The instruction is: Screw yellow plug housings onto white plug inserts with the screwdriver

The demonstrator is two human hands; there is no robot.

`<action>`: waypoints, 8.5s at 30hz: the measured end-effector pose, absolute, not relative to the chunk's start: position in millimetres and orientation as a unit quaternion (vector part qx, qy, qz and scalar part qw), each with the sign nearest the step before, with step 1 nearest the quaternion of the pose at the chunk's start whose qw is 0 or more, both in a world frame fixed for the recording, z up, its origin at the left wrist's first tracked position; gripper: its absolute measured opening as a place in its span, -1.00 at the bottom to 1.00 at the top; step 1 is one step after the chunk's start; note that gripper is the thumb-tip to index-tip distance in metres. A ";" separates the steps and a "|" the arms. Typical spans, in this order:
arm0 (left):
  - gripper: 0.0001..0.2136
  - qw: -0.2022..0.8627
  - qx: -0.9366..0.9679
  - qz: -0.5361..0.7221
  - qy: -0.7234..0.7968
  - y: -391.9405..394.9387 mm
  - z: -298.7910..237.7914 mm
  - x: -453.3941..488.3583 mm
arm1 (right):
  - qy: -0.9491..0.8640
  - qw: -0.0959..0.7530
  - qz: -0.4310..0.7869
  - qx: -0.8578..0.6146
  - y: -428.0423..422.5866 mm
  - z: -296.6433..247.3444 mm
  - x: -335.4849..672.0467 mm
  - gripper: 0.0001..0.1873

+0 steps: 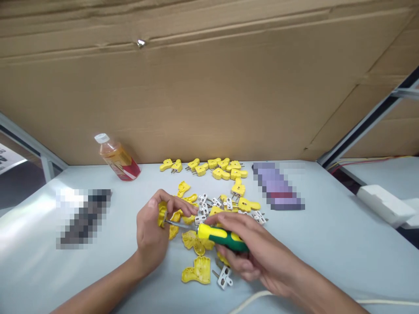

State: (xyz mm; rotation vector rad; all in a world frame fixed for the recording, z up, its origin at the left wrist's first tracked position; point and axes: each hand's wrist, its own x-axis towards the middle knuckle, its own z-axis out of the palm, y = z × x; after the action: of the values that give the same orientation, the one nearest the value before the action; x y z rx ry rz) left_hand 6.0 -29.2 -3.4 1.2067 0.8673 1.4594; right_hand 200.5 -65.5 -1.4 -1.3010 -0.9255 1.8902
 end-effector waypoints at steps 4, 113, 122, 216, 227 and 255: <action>-0.54 0.517 0.505 0.588 0.363 -29.3 -4.1 5.2 | -0.513 0.344 0.593 -0.517 -67.5 -11.3 204.2 -0.54; -0.41 0.447 0.688 0.416 0.391 -12.1 4.0 21.5 | -0.731 0.406 0.293 -0.464 -41.0 15.6 203.3 -0.80; -0.37 0.621 0.558 0.390 0.388 -13.4 -1.6 25.6 | -0.768 0.395 0.259 -0.433 -42.2 13.5 203.5 -0.70; -0.51 0.629 0.533 0.432 0.365 -19.3 -1.4 35.5 | -0.625 0.417 0.370 -0.546 -32.7 14.0 203.8 -0.81; -0.47 0.682 0.492 0.411 0.351 -17.1 0.8 35.6 | -0.617 0.417 0.428 -0.513 -30.1 19.2 207.0 -0.91; -0.69 0.295 0.769 0.296 0.484 2.4 3.5 16.6 | -0.831 0.255 0.188 -0.457 -33.9 -8.4 207.4 -0.74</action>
State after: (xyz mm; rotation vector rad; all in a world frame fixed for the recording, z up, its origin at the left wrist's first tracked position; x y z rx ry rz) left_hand 16.6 2.4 3.5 2.0456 1.2870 0.7870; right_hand 207.4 -33.9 -8.4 -1.2422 -2.2568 0.5099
